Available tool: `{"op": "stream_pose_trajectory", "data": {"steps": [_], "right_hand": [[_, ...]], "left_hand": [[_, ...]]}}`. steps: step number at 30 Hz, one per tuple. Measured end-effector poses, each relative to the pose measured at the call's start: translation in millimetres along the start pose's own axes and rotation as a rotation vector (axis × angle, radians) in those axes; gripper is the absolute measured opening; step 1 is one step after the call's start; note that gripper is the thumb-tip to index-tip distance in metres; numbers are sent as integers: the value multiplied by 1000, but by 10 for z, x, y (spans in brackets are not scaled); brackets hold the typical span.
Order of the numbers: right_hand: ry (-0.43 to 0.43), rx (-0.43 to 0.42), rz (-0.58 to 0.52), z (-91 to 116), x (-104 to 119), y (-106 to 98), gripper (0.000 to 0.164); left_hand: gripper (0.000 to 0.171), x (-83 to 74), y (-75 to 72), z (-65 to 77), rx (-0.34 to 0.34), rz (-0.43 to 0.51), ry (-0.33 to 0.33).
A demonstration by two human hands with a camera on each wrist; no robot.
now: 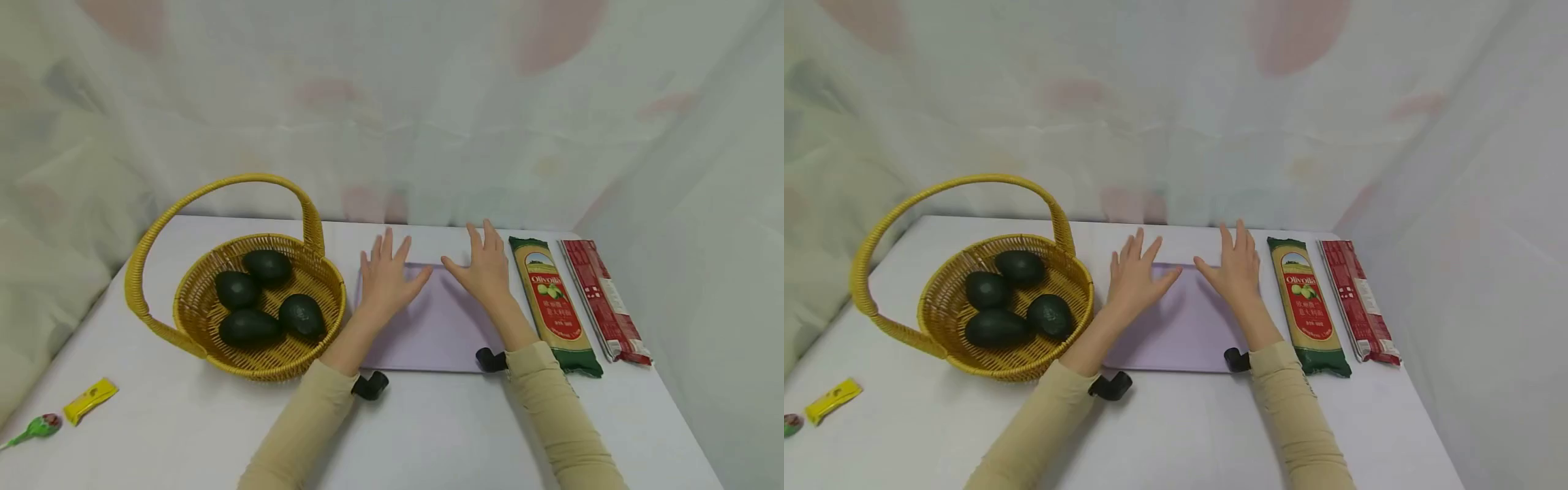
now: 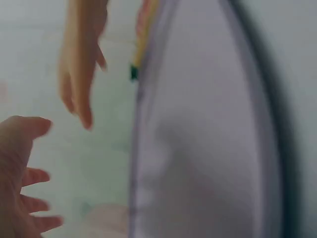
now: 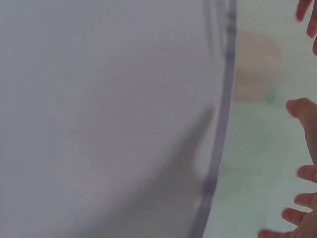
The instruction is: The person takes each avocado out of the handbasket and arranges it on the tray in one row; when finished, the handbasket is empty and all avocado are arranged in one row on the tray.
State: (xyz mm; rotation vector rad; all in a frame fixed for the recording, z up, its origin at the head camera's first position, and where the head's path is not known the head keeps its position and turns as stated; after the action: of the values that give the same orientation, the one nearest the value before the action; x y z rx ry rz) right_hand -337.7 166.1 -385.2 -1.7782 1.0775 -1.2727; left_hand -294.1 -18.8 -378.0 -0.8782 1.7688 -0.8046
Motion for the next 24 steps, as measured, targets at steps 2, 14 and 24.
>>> {"op": "stream_pose_trajectory", "data": {"steps": [2, 14, 24], "right_hand": [[-40, -3, -89, 32, 105, -49, 75], [-267, 204, -422, 222, 863, -175, 45], [-312, 431, -545, 270, 1431, -89, 36]], "left_hand": [[62, -106, -145, 191, 28, 111, 56], [30, -240, -1715, 1280, 152, 514, 436], [33, 723, -3406, 1312, -151, 531, 288]]}}
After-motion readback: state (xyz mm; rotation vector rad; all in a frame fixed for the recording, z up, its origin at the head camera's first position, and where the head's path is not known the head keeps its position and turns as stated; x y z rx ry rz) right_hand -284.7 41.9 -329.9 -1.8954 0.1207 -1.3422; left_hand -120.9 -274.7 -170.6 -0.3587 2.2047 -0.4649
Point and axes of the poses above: each hand's wrist, its own z-axis away from the middle knuckle, its own y-axis out of the palm, x = y × z, the point moved 9 cm from there along -z, towards the middle knuckle, and after that the axes turned 2 degrees about y, right-handed, at the moved point
